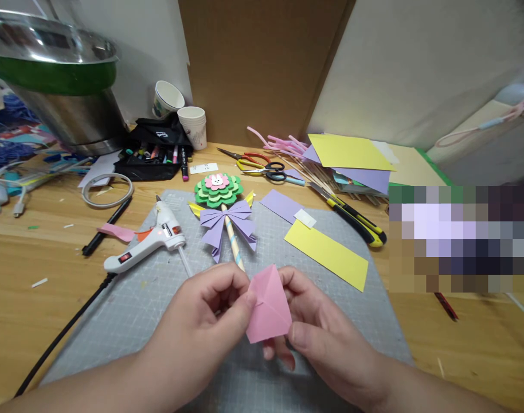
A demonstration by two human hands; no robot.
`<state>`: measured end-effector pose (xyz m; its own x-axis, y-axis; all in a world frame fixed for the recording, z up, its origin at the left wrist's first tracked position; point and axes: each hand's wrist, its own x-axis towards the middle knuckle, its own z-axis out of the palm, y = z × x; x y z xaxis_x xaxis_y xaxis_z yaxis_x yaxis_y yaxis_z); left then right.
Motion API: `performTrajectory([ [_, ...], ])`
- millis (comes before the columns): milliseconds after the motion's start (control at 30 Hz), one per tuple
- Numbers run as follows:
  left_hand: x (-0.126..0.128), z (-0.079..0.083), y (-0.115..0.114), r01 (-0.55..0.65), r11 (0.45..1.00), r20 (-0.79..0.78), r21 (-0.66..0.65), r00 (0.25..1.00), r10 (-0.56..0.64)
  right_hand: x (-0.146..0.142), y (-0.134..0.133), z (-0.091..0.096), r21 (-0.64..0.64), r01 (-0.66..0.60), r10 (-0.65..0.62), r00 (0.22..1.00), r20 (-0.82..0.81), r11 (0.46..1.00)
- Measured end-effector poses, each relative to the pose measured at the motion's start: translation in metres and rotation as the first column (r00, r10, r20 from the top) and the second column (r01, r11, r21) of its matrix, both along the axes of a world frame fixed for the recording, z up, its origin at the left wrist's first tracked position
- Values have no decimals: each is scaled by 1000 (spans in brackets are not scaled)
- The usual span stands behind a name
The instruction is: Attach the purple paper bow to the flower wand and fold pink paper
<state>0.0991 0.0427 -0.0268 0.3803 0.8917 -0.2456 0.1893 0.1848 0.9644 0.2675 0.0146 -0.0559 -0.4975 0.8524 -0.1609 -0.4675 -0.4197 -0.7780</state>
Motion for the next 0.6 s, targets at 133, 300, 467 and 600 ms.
performTrajectory([
  [133,0,-1,0,40,999,-22,13,999,-39,-2,1,1,-22,17,-17,1000,-22,1000],
  [300,1,0,-1,148,983,85,-106,987,-139,-3,0,2,-55,16,-19,998,-52,998],
  [467,1,-1,-1,71,997,-45,-30,996,-72,-2,-2,1,1,28,-28,999,-27,1000],
  [600,0,0,-1,88,986,-196,140,979,-60,2,-4,0,23,4,-5,998,59,1000],
])
